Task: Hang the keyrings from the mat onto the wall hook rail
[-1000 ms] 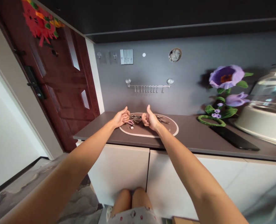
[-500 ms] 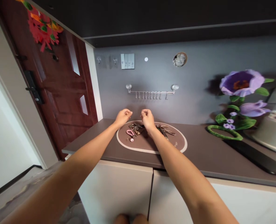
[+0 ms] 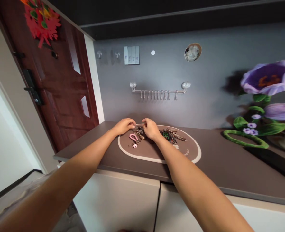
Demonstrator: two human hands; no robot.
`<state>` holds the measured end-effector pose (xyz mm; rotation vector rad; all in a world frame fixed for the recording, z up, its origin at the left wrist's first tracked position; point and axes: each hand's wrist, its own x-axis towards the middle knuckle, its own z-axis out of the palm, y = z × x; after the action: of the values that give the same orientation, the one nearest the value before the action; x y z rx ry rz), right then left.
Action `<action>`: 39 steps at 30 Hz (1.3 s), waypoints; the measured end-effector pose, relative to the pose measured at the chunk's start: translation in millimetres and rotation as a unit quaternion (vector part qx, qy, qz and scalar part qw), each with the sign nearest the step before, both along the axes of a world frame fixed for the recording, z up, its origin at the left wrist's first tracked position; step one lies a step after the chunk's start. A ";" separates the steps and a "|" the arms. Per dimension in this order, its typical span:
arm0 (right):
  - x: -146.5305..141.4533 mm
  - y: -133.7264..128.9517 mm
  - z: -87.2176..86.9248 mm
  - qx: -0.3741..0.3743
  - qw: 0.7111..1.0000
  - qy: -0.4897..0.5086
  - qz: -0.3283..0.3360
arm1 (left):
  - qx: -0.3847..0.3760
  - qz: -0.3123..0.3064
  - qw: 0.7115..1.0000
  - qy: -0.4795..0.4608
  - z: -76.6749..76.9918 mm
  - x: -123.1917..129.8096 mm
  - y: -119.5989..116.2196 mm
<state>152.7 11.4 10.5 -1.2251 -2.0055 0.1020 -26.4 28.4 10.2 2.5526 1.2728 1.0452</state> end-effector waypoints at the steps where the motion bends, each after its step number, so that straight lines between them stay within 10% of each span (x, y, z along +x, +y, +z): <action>1: -0.3 -0.2 -0.5 -0.002 1.000 -0.004 -0.002 | -0.005 -0.005 1.000 0.005 -1.4 -0.7 1.1; 39: -4.5 -3.4 0.3 -0.037 0.999 -0.030 -0.012 | 0.080 0.076 0.992 0.063 4.9 6.8 -8.2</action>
<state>148.3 7.9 10.9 -1.3126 -2.0550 0.1311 -19.7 20.2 15.0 2.7152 1.4941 1.0680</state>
